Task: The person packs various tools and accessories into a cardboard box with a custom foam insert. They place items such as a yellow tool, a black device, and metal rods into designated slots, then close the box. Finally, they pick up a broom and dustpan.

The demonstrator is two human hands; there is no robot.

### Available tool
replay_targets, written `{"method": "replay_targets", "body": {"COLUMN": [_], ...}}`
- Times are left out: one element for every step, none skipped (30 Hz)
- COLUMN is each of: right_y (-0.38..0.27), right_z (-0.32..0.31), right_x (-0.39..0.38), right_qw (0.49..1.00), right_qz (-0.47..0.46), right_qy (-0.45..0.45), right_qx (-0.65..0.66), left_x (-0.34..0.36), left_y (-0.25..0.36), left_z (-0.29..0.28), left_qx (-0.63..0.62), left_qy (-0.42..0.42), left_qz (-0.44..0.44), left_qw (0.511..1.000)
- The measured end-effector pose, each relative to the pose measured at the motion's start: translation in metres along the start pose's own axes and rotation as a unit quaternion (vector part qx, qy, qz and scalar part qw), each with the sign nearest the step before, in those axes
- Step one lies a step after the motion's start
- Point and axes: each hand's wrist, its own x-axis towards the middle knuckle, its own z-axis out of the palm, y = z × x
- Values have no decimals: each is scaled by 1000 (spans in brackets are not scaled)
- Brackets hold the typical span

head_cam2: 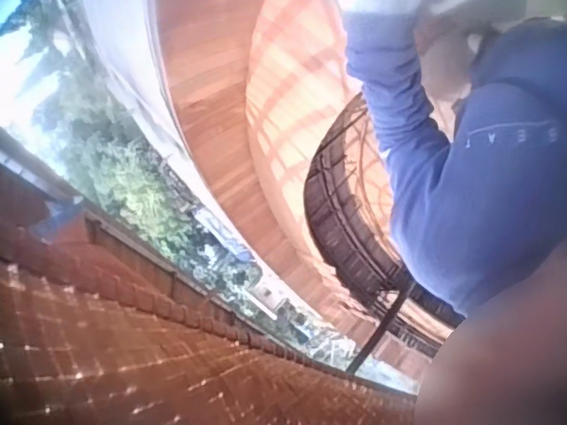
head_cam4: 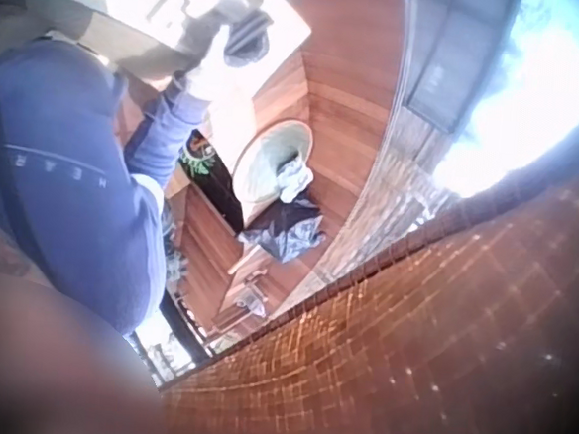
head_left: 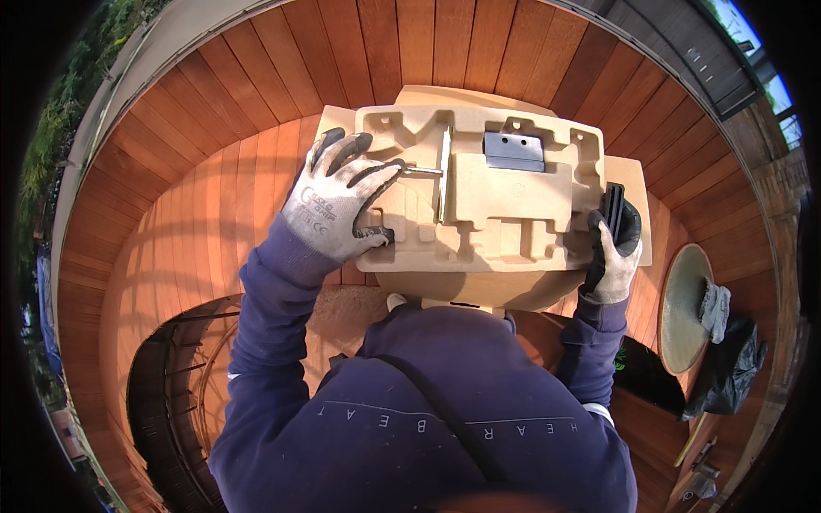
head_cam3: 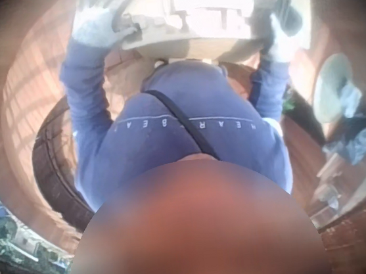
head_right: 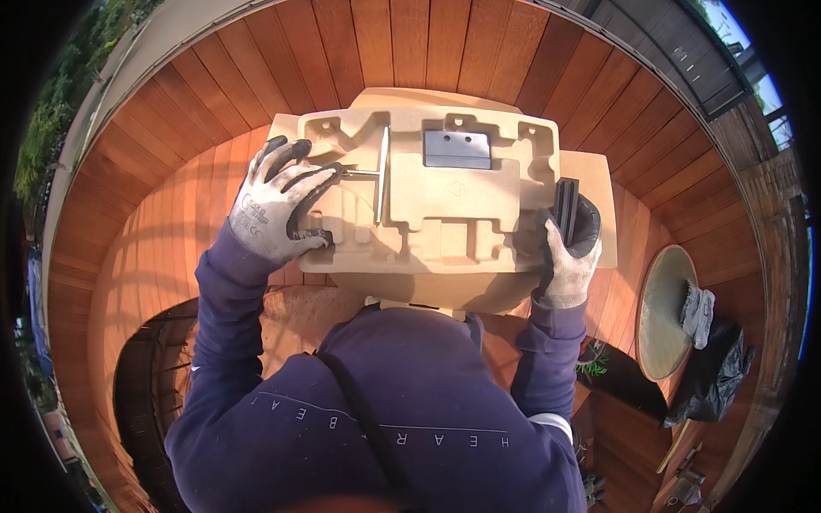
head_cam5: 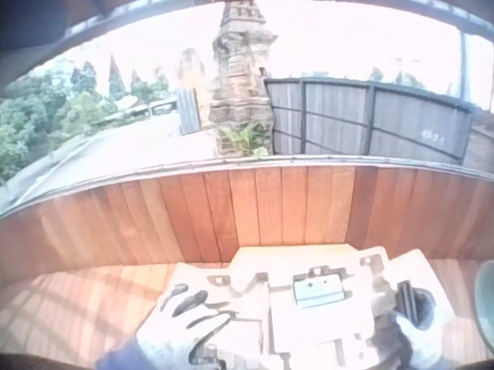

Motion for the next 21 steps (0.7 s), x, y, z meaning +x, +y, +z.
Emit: {"method": "replay_targets", "body": {"right_y": [-6, -5, -3, -2, 1, 3, 4, 3, 2, 2, 8, 13, 17, 16, 14, 9, 5, 6, 8, 9, 8], "right_z": [3, 3, 1, 0, 1, 1, 2, 1, 0, -1, -6, -9, -11, -10, -8, -5, -3, -3, -3, -4, -4], "right_x": [-2, -2, -2, -2, -2, -2, -2, -2, -2, -2, -3, -3, -2, -2, -2, -2, -2, -1, -1, 0, 0], "right_qw": [999, 997, 992, 984, 988, 992, 995, 996, 997, 997, 994, 991, 988, 990, 991, 996, 999, 996, 992, 986, 987], "right_qz": [-4, -30, -56, -82, -73, -65, -56, -49, -42, -34, -25, -40, -55, -52, -48, -25, -3, -30, -58, -85, -73], "right_qy": [11, 11, 12, 13, 16, 19, 23, 14, 6, -3, -1, -4, -6, -6, -6, -3, -1, -3, -5, -7, -5], "right_qx": [-31, -74, -116, -159, -132, -105, -78, -74, -69, -64, -105, -124, -143, -133, -124, -86, -48, -80, -113, -146, -141], "left_x": [-1, -1, -1, -1, -1, 0, 0, 0, 1, 1, 0, 0, -1, -2, -2, -3, -3, -2, -2, -2, -1], "left_y": [-1, -3, -4, -3, -3, -3, -3, -3, -4, -3, -2, -1, -1, -2, -3, -2, 0, 1, 2, 3, 5], "left_z": [0, 0, 0, -1, -1, -1, -1, -2, -3, -3, -4, -5, -4, -3, -1, -1, -1, -1, -1, 1, 2], "left_qx": [-6, -12, -18, -14, -12, -11, -12, -14, -15, -20, -25, -30, -30, -30, -29, -25, -22, -18, -11, -5, 1], "left_qy": [-5, -9, -13, -15, -16, -17, -23, -28, -33, -25, -17, -10, -3, 3, 10, 9, 10, 10, 5, 0, -5], "left_qz": [-2, -2, -2, -4, -4, -5, -6, -5, -5, -5, -6, -7, -3, 1, 5, 3, 1, -1, -3, -4, -4], "left_qw": [1000, 1000, 1000, 1000, 1000, 1000, 1000, 1000, 999, 999, 1000, 999, 1000, 1000, 1000, 1000, 1000, 1000, 1000, 1000, 1000]}}
